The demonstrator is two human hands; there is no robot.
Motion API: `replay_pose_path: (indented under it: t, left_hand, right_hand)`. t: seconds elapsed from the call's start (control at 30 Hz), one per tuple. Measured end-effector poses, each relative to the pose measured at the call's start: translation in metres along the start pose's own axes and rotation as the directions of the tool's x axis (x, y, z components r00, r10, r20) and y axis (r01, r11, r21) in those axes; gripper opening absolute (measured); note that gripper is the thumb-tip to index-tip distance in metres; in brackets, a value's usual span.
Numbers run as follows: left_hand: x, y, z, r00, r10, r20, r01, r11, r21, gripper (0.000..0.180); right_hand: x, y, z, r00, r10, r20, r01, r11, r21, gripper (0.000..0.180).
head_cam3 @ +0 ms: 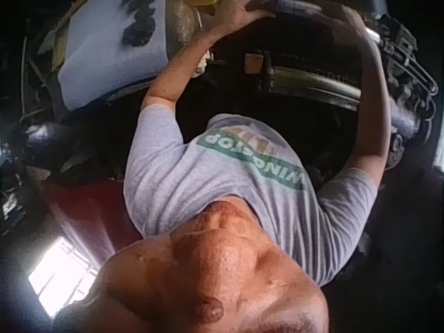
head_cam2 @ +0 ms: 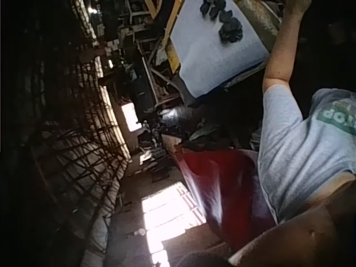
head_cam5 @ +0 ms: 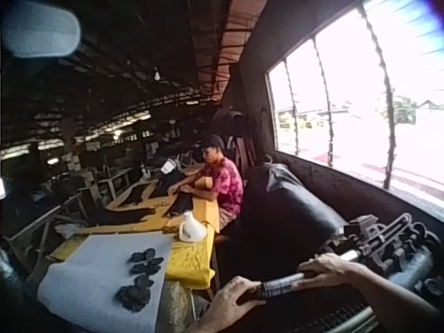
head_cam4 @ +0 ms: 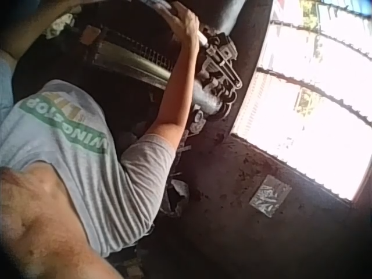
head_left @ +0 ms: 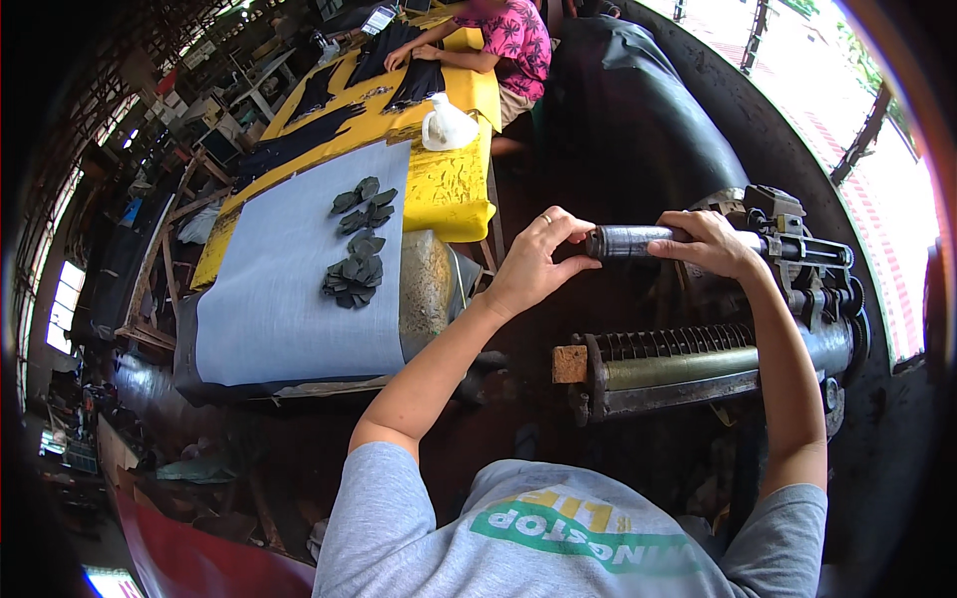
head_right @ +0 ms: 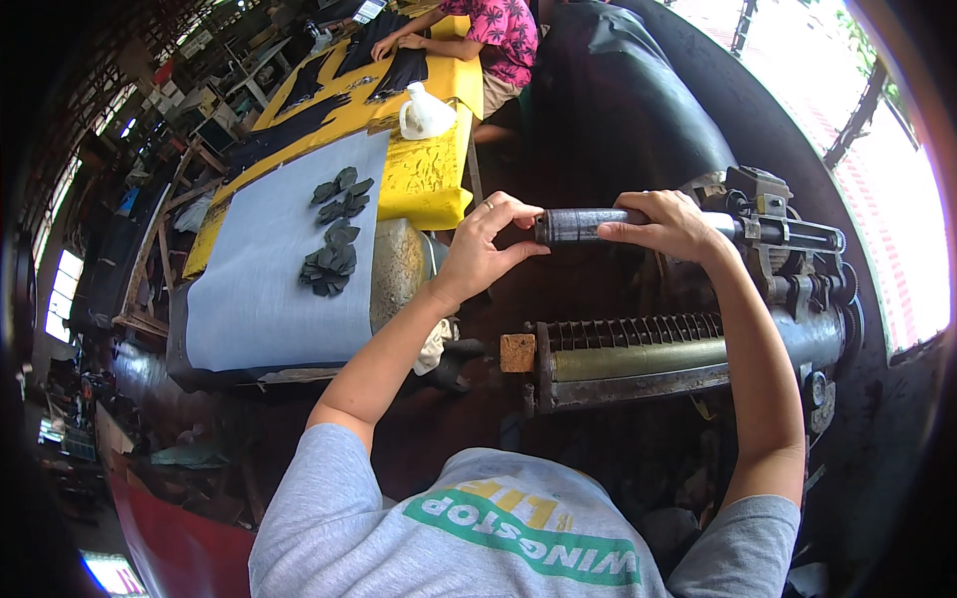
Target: Manually assembling a cylindrical component onto a metal shaft in a leather goods workshop.
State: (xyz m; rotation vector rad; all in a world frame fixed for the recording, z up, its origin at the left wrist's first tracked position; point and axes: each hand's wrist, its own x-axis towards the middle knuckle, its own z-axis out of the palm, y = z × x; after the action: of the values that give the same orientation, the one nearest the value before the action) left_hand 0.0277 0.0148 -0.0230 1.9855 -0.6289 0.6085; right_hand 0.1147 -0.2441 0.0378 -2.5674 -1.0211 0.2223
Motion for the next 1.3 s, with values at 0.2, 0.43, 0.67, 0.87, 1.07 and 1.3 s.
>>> replay_pose_path:
  t: [0.2,0.43,0.67,0.87,1.07,1.3]
  left_hand:
    - [-0.002,0.016,-0.007,0.992,0.089,-0.086,-0.068,0.972,0.223,0.036]
    - [0.006,0.028,-0.008,0.966,0.258,0.009,-0.237,0.873,0.427,0.024]
    - [0.004,0.031,-0.008,0.932,0.360,0.042,-0.335,0.812,0.479,0.017]
    - [0.012,0.041,-0.008,0.944,0.326,0.055,-0.310,0.814,0.491,0.011]
    - [0.025,0.054,-0.015,0.978,0.188,0.095,-0.210,0.866,0.454,0.006]
    - [0.023,0.052,-0.008,0.978,0.189,0.092,-0.210,0.858,0.469,0.011]
  right_hand:
    - [-0.011,-0.016,0.009,0.959,-0.179,-0.222,0.163,0.983,-0.088,0.054]
    - [-0.012,-0.018,0.008,0.956,-0.180,-0.232,0.159,0.982,-0.105,0.051]
    - [-0.013,-0.020,0.005,0.966,-0.146,-0.214,0.132,0.988,-0.079,0.056]
    - [-0.011,-0.017,0.007,0.957,-0.169,-0.237,0.154,0.985,-0.081,0.055]
    - [-0.010,-0.023,0.002,0.967,-0.158,-0.199,0.151,0.987,-0.050,0.054]
    - [-0.013,-0.019,0.007,0.959,-0.159,-0.235,0.153,0.987,-0.043,0.052]
